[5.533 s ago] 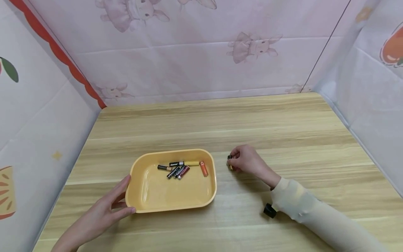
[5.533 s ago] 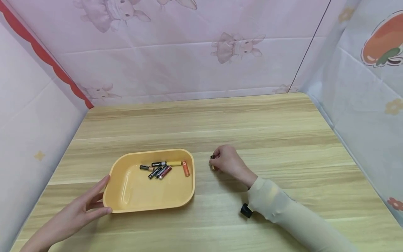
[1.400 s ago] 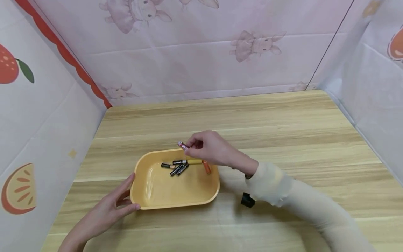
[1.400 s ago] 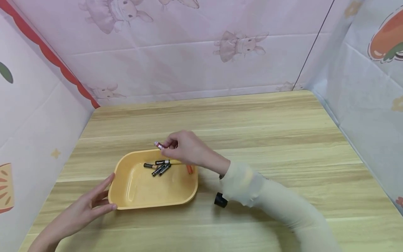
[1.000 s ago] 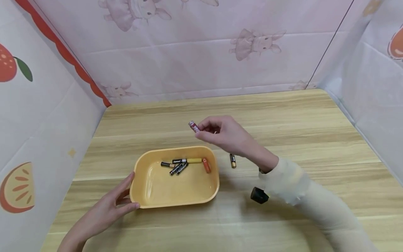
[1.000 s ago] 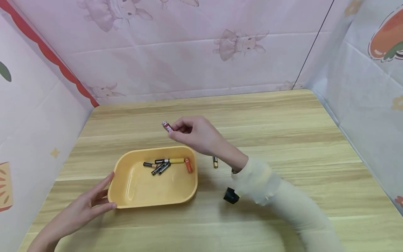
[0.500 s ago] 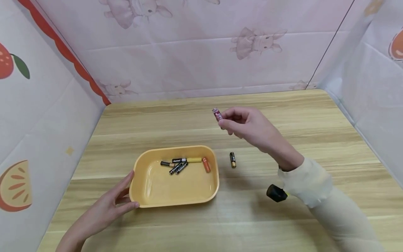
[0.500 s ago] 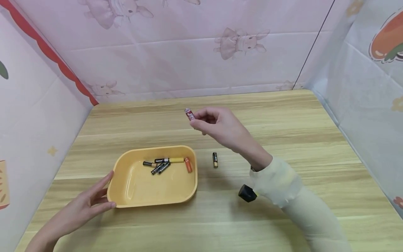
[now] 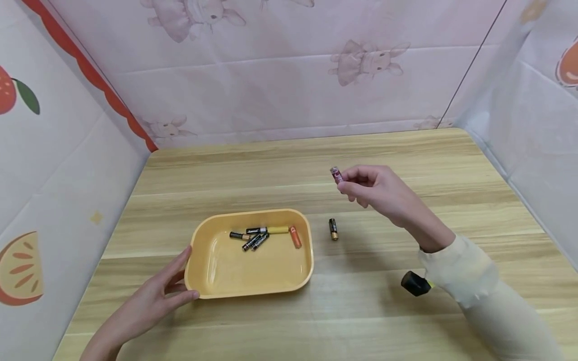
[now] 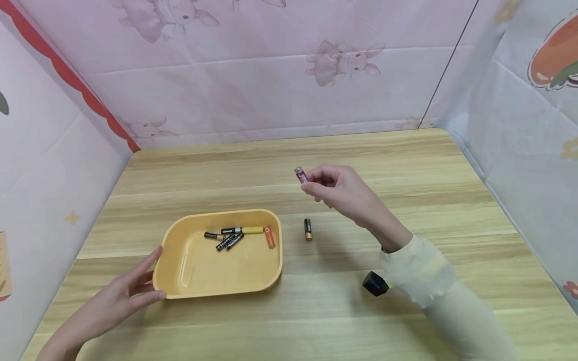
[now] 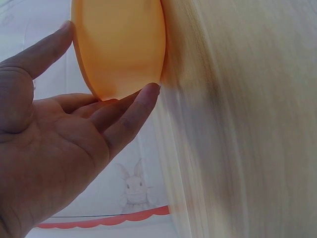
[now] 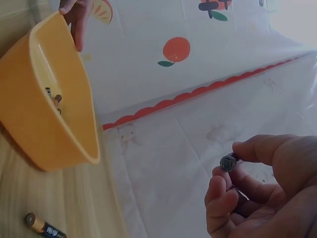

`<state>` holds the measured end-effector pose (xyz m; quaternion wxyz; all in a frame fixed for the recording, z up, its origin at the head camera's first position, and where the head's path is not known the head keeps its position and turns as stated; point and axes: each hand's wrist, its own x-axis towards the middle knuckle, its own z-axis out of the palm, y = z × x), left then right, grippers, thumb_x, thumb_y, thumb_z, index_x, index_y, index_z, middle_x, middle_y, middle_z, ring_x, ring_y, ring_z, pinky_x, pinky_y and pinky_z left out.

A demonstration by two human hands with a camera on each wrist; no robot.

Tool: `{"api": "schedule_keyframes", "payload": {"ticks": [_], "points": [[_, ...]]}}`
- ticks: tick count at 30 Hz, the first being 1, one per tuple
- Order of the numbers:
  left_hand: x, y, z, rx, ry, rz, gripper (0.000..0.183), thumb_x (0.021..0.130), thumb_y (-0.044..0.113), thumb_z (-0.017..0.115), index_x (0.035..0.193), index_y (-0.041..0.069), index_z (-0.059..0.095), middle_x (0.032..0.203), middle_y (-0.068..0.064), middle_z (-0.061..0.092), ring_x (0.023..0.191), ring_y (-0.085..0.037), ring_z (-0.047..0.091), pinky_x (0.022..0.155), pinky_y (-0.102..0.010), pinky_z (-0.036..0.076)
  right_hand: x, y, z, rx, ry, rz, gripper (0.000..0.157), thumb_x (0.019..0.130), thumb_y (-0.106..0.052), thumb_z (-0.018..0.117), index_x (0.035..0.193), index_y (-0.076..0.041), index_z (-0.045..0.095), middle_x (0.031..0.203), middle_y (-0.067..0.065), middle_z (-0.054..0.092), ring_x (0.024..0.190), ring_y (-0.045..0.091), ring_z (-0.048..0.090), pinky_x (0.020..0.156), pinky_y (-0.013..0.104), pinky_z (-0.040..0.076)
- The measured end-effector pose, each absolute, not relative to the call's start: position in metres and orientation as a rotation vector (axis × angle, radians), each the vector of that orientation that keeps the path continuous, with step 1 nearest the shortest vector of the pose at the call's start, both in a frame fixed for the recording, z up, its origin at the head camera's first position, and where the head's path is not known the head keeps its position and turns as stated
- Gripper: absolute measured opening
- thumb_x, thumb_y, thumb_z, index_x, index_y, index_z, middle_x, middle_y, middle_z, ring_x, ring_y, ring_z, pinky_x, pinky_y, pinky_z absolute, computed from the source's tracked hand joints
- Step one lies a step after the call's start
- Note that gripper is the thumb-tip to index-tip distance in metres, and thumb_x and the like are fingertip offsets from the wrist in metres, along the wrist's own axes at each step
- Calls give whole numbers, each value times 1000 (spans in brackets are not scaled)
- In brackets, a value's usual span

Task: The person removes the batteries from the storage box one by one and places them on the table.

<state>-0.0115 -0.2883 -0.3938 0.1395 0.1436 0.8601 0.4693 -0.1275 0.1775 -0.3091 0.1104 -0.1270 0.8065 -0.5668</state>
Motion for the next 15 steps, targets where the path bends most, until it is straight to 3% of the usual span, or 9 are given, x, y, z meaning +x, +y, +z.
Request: {"api": "schedule_keyframes", "payload": {"ticks": [8,15], "points": [[-12,-288,-393,429,2506,1343,90,95,9,75,163,-3,17,161,-37,24,116,-19,64,87,-20,57,-129,190,-324,-359,2338,-1642,19,101,-15,68,109,2,68,92,11,69,78,21,63,65,31,56],[-12,-288,-391,430,2500,1345,90,95,9,75,163,-3,17,160,-37,24,117,-22,64,87,-20,57,-129,200,-333,-332,2358,-1625,20,101,-15,69,112,2,68,88,11,66,69,18,58,63,28,53]]}}
